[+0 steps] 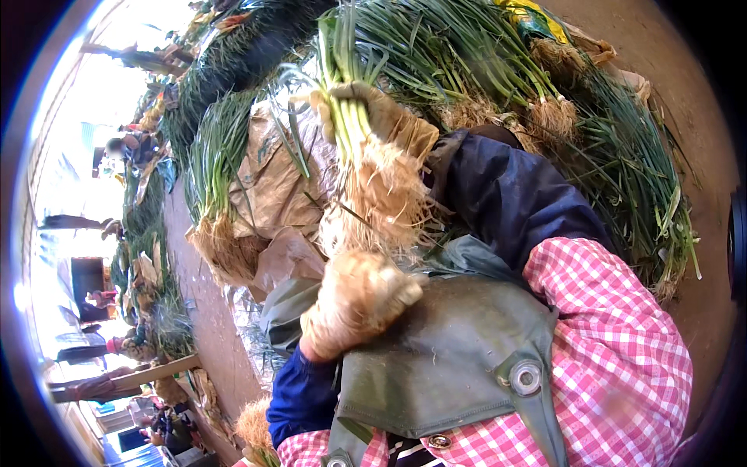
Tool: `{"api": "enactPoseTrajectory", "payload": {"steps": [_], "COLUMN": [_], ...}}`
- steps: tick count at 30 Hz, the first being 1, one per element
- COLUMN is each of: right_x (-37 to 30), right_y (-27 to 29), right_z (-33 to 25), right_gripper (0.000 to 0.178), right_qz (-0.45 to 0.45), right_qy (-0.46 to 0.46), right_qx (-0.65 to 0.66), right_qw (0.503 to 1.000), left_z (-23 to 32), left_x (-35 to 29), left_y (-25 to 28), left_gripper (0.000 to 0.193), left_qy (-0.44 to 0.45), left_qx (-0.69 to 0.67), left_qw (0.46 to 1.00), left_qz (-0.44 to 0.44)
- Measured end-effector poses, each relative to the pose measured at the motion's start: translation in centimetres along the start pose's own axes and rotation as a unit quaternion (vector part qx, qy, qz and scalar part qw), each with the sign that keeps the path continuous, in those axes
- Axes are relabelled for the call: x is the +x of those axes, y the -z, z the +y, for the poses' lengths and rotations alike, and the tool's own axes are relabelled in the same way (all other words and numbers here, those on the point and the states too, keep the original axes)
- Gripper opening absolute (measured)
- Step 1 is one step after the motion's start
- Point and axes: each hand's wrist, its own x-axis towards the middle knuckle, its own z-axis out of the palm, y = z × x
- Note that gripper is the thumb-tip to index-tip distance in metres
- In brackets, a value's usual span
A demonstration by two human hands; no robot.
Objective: The person sorts green onions by hand, picking up bunches from a pile, removing damaged leaves, and placing them into sorted stacks.
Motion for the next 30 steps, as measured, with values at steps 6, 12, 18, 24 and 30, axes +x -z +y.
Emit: {"api": "enactPoseTrajectory", "payload": {"steps": [6, 12, 18, 24, 30], "right_x": [0.9, 1.1, 0.6, 0.9, 1.1], "right_y": [2.2, 1.5, 1.2, 1.1, 0.6], "right_z": [-1.7, -0.5, -1.7, -5.2, -4.9], "right_gripper": [0.071, 0.074, 0.057, 0.029, 0.025], "right_qz": [-0.107, -0.092, -0.087, -0.097, -0.068], "right_qy": [0.006, -0.032, 0.003, 0.022, 0.057], "right_qx": [0.038, 0.077, 0.019, 0.214, 0.241], "right_qw": [0.994, 0.992, 0.996, 0.972, 0.967], "left_z": [-2.1, -4.9, -4.6, -1.3, -5.1], "left_x": [-0.8, 4.2, 3.8, 0.0, -3.8], "left_y": [2.5, 0.9, 0.5, -1.0, -6.7], "left_gripper": [0.027, 0.021, 0.011, 0.021, 0.039], "left_qy": [0.214, 0.201, 0.138, 0.078, 0.171], "left_qx": [-0.132, -0.098, -0.079, -0.218, 0.169], "left_qw": [0.940, 0.962, 0.969, 0.973, 0.961], "left_qz": [0.232, 0.158, 0.187, -0.011, -0.134]}}
